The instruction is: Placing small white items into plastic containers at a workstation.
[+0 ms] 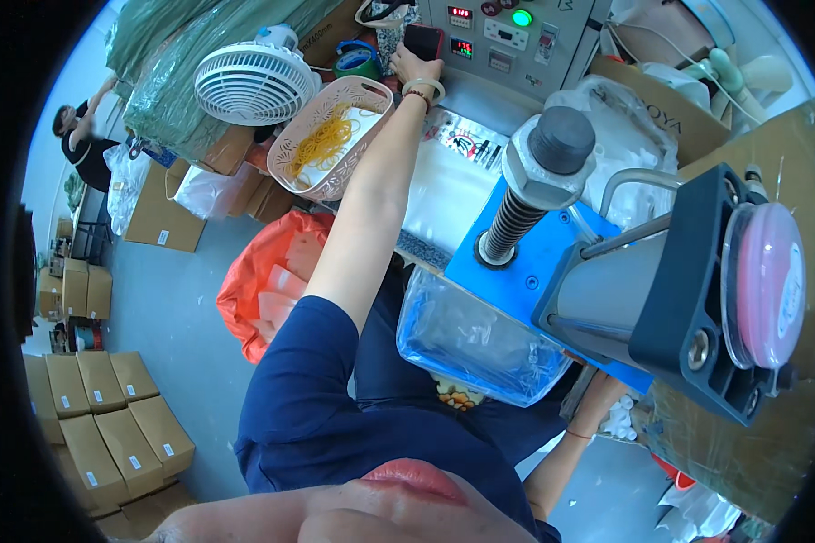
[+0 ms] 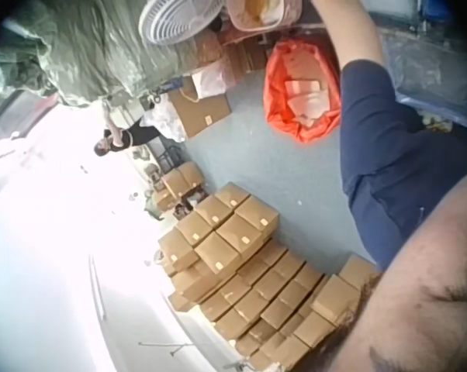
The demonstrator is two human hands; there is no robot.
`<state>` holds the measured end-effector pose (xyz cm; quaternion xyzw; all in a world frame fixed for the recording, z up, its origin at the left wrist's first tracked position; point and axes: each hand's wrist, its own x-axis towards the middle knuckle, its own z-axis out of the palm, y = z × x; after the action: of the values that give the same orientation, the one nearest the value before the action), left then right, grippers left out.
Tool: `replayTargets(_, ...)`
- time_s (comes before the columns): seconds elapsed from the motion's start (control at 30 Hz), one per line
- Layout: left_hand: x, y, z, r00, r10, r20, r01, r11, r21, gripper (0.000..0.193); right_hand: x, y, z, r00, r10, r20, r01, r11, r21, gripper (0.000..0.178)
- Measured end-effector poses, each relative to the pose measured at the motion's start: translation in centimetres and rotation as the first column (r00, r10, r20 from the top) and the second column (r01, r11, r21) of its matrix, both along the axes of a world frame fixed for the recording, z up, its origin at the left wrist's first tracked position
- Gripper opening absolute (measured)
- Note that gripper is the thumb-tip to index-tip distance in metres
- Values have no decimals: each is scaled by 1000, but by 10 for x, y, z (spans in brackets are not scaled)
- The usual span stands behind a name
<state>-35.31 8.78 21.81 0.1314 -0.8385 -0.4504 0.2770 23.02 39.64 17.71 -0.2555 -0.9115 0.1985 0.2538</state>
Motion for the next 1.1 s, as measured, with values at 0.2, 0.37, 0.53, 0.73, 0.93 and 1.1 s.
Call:
replayTargets(0.2, 46, 17, 23, 996, -51, 69, 60, 989, -136, 118, -1, -22, 35, 1000, 22, 14, -23, 998, 66, 22)
replayTargets(0.37, 206, -16, 33, 672, -741, 10, 642, 575, -507, 61, 23, -34, 43, 975, -170, 144, 105, 920, 379, 26)
replayTargets(0.53, 315, -27, -34, 816, -572, 81, 426, 502, -752, 65, 9, -21, 41, 973, -43, 227, -44, 931, 363, 31)
replayTargets(0.73, 325, -31, -27, 832, -553, -46, 357, 596, -719, 65, 6, -28, 51, 966, -142, 216, 73, 952, 298, 22)
replayTargets(0.93, 376, -47, -48, 725, -688, 44, 540, 527, -656, 44, 5, -20, 39, 983, 14, 184, -68, 954, 293, 15)
replayTargets(1.1, 404, -79, -63, 598, -800, 52, 607, 410, -681, 32, 18, -19, 43, 999, 48, -26, -47, 997, 56, 22)
